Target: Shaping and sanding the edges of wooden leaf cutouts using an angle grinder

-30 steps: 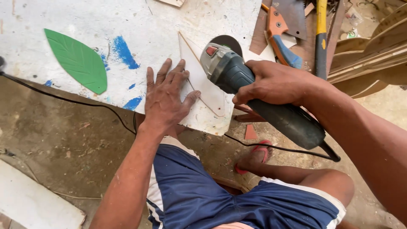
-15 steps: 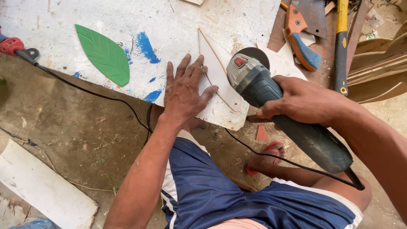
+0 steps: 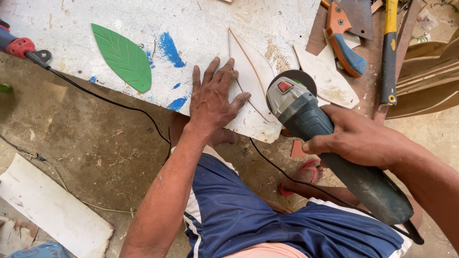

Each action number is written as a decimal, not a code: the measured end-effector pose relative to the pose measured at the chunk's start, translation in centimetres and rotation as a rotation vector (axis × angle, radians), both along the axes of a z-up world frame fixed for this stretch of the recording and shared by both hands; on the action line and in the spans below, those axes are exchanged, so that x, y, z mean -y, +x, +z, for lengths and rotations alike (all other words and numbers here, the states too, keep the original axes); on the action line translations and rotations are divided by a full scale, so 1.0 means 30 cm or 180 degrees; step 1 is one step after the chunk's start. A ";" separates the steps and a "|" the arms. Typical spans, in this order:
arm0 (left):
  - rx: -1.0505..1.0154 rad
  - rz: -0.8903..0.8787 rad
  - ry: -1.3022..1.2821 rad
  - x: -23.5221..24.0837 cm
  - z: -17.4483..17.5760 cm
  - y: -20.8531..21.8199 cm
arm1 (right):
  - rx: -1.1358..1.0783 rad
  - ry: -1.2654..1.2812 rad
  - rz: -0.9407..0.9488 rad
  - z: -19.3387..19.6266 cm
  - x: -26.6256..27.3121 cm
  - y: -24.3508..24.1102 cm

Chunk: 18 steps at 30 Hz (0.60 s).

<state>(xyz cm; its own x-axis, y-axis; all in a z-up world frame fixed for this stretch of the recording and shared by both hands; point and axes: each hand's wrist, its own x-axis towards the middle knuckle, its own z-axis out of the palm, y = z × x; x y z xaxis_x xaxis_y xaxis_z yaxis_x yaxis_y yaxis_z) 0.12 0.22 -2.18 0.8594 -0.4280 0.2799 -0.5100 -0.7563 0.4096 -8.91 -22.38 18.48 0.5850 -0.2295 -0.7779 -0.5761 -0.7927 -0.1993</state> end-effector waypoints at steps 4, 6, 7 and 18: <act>-0.0065 -0.0012 -0.0015 -0.002 0.008 0.002 | 0.0084 0.0471 -0.0162 -0.024 0.024 -0.037; 0.0009 -0.0018 -0.0054 -0.002 0.013 0.002 | -0.0118 0.0398 -0.0245 0.001 0.009 -0.053; 0.0019 -0.0024 -0.0057 -0.006 0.018 0.000 | -0.0108 0.0395 -0.0250 -0.032 0.032 -0.077; -0.0702 0.0384 -0.1317 -0.004 0.080 0.000 | 0.1017 0.2421 -0.1741 -0.329 0.252 -0.569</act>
